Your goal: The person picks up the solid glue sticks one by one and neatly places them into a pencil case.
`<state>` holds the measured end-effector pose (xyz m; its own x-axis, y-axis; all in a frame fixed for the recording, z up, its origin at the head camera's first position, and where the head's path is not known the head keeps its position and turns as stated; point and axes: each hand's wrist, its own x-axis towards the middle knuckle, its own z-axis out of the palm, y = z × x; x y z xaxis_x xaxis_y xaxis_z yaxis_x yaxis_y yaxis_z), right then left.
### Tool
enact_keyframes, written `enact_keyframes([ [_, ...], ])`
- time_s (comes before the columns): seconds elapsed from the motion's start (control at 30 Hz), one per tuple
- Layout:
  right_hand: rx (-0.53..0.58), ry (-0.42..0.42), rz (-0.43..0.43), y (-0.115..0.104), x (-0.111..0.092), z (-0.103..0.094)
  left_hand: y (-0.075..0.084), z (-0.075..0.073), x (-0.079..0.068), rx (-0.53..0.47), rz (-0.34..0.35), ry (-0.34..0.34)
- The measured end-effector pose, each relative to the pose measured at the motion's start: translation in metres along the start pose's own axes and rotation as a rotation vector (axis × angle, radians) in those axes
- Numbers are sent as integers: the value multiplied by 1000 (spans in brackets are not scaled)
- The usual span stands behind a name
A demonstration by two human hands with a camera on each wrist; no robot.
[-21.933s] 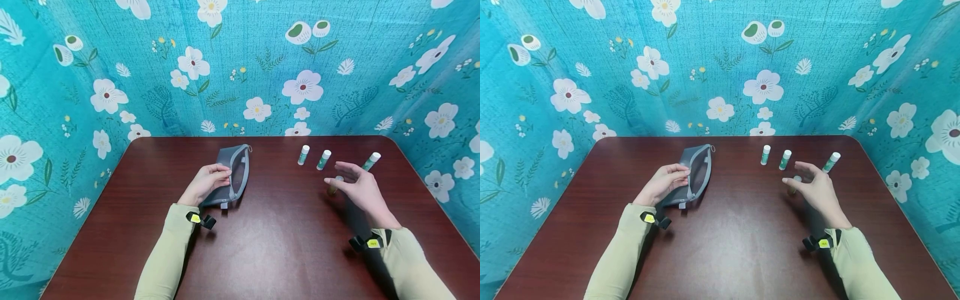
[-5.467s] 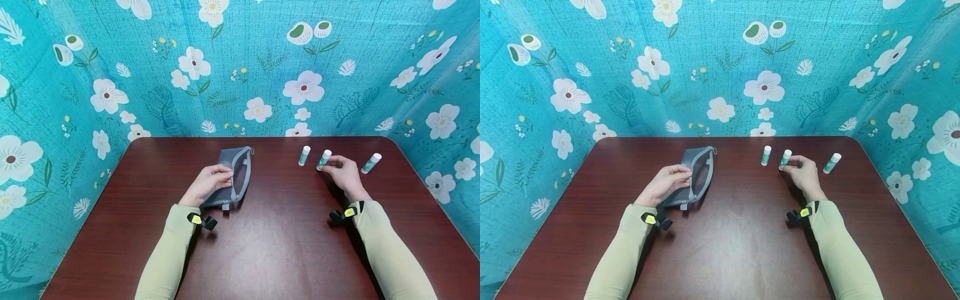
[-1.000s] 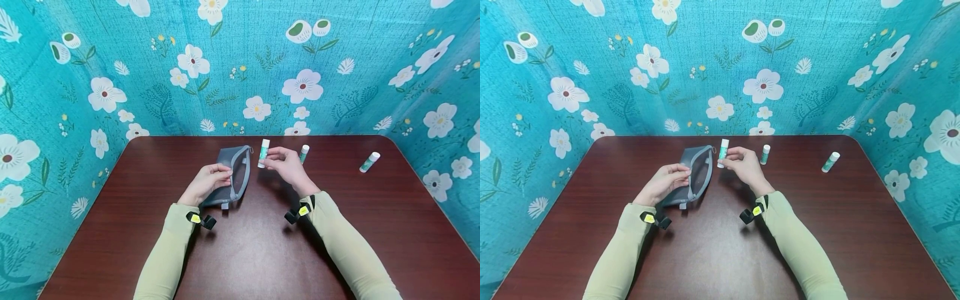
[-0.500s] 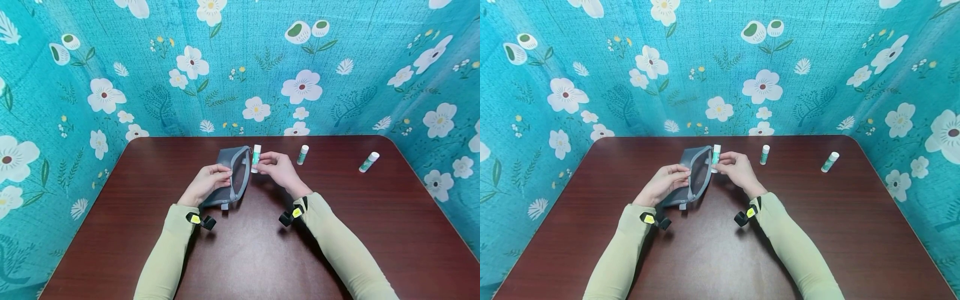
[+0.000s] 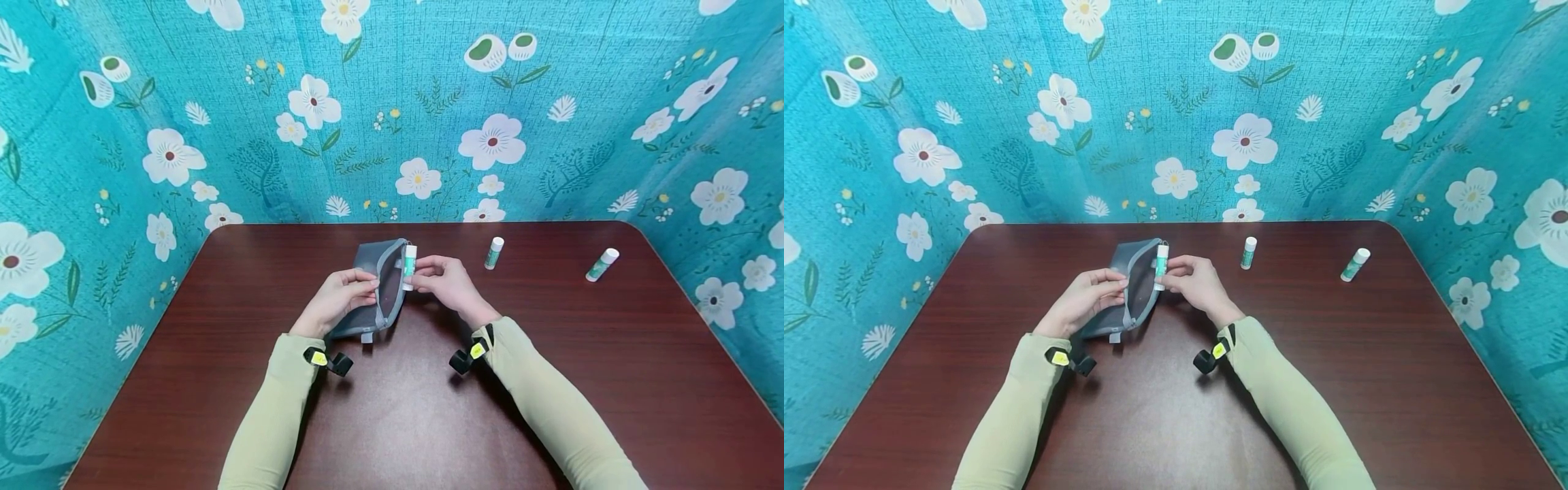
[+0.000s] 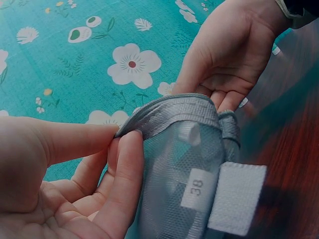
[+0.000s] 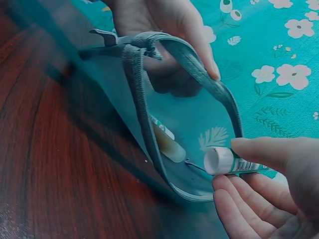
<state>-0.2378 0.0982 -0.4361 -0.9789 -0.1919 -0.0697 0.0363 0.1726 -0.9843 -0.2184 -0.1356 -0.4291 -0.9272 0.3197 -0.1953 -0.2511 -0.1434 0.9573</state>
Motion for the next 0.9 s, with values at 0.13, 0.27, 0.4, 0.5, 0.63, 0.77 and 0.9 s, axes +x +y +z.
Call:
enact_keyframes([
  [0.13, -5, -20, 9, 1, 0, 3, 0, 0, 0, 4, -2, 1],
  [0.27, -9, -29, 27, 4, 1, 6, 1, 1, 0, 11, -6, 7],
  [0.4, -10, -37, 42, 7, 3, 9, 1, 1, 0, 14, -9, 3],
  [0.5, -5, -45, 51, 8, 3, 11, 1, 1, 0, 21, -10, -3],
  [0.63, 13, -56, 73, 9, 2, 14, 2, 1, 0, 30, -10, -7],
  [0.77, 16, -64, 95, 10, 3, 16, 3, 1, 0, 29, -9, -9],
  [0.9, 29, -76, 119, 7, 1, 17, 2, 1, 0, 21, -10, -11],
])
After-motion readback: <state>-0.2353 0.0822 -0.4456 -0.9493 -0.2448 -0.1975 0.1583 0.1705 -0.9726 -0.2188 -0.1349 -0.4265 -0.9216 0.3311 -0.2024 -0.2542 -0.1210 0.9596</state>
